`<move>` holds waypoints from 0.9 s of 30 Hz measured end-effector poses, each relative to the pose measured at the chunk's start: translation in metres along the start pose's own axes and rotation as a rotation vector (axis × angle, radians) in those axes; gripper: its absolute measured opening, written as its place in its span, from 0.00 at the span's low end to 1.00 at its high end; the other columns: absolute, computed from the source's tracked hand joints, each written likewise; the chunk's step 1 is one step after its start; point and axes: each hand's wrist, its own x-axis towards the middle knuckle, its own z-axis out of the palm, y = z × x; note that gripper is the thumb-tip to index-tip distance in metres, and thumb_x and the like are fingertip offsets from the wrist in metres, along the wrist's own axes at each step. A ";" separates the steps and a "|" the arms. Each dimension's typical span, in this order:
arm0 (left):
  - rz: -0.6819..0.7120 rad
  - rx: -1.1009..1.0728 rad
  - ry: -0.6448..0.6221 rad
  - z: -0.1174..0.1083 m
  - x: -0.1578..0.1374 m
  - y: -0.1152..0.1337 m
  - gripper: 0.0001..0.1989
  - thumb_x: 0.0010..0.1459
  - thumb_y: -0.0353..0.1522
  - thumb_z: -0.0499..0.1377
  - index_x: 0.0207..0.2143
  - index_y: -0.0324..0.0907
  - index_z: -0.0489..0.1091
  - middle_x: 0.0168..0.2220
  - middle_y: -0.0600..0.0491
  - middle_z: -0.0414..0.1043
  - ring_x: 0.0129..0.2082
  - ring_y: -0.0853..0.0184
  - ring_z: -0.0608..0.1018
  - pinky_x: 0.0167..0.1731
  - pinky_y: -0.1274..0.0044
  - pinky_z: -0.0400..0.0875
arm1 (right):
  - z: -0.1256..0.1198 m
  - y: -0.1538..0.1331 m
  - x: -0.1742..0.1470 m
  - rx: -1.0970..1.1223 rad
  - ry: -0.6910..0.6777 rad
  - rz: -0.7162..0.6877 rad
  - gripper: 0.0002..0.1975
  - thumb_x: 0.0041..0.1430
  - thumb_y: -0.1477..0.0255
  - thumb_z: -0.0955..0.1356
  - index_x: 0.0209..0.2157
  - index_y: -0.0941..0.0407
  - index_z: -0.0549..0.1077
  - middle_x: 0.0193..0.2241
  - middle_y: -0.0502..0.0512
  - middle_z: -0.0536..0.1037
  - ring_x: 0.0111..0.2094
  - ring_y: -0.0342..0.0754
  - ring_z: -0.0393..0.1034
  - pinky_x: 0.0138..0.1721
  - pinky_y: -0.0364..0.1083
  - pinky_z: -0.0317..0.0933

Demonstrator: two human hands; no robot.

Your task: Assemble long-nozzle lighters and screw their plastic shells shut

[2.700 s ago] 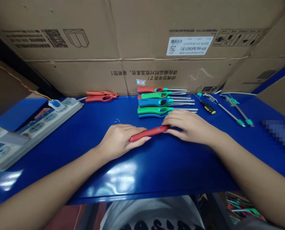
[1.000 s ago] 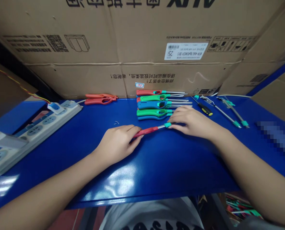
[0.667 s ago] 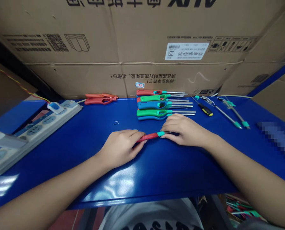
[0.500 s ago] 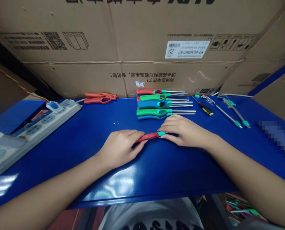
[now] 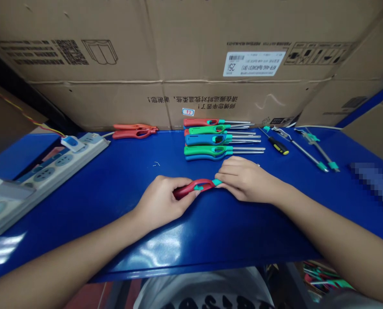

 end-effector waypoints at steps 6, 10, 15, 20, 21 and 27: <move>0.199 0.222 0.004 0.000 -0.001 0.002 0.10 0.66 0.36 0.57 0.41 0.44 0.77 0.33 0.54 0.80 0.29 0.65 0.78 0.29 0.76 0.65 | -0.003 0.000 -0.001 0.111 -0.179 0.119 0.11 0.68 0.70 0.64 0.38 0.59 0.76 0.32 0.58 0.78 0.36 0.52 0.68 0.40 0.49 0.61; 0.197 0.248 -0.056 0.001 0.001 0.000 0.17 0.65 0.35 0.58 0.56 0.45 0.71 0.44 0.52 0.79 0.40 0.61 0.80 0.36 0.73 0.72 | -0.013 0.004 0.000 0.250 -0.279 0.269 0.04 0.64 0.73 0.66 0.37 0.56 0.73 0.34 0.55 0.77 0.37 0.49 0.70 0.39 0.47 0.60; 0.111 0.251 -0.124 -0.003 0.005 -0.003 0.20 0.65 0.36 0.60 0.58 0.45 0.69 0.50 0.49 0.75 0.47 0.57 0.79 0.42 0.69 0.75 | -0.029 0.012 -0.005 0.232 -0.345 0.430 0.01 0.60 0.74 0.68 0.34 0.56 0.71 0.32 0.53 0.76 0.32 0.47 0.68 0.32 0.44 0.55; 0.096 0.242 -0.157 -0.006 0.007 -0.004 0.21 0.63 0.40 0.63 0.56 0.45 0.71 0.48 0.49 0.74 0.46 0.58 0.79 0.41 0.70 0.75 | -0.040 0.020 -0.014 0.335 -0.538 0.543 0.07 0.61 0.66 0.70 0.33 0.55 0.73 0.31 0.51 0.76 0.29 0.45 0.67 0.29 0.42 0.55; 0.096 0.233 -0.157 -0.006 0.007 -0.004 0.21 0.62 0.40 0.63 0.56 0.45 0.71 0.48 0.48 0.74 0.46 0.58 0.78 0.42 0.69 0.75 | -0.041 0.021 -0.016 0.358 -0.548 0.554 0.09 0.61 0.63 0.70 0.34 0.55 0.74 0.31 0.51 0.77 0.30 0.45 0.67 0.29 0.43 0.56; 0.122 0.152 -0.156 -0.003 0.006 -0.005 0.19 0.63 0.38 0.63 0.55 0.43 0.72 0.48 0.47 0.72 0.47 0.57 0.77 0.47 0.66 0.74 | -0.045 0.031 -0.018 0.352 -0.437 0.509 0.17 0.66 0.58 0.66 0.31 0.56 0.76 0.29 0.54 0.78 0.30 0.47 0.70 0.33 0.45 0.61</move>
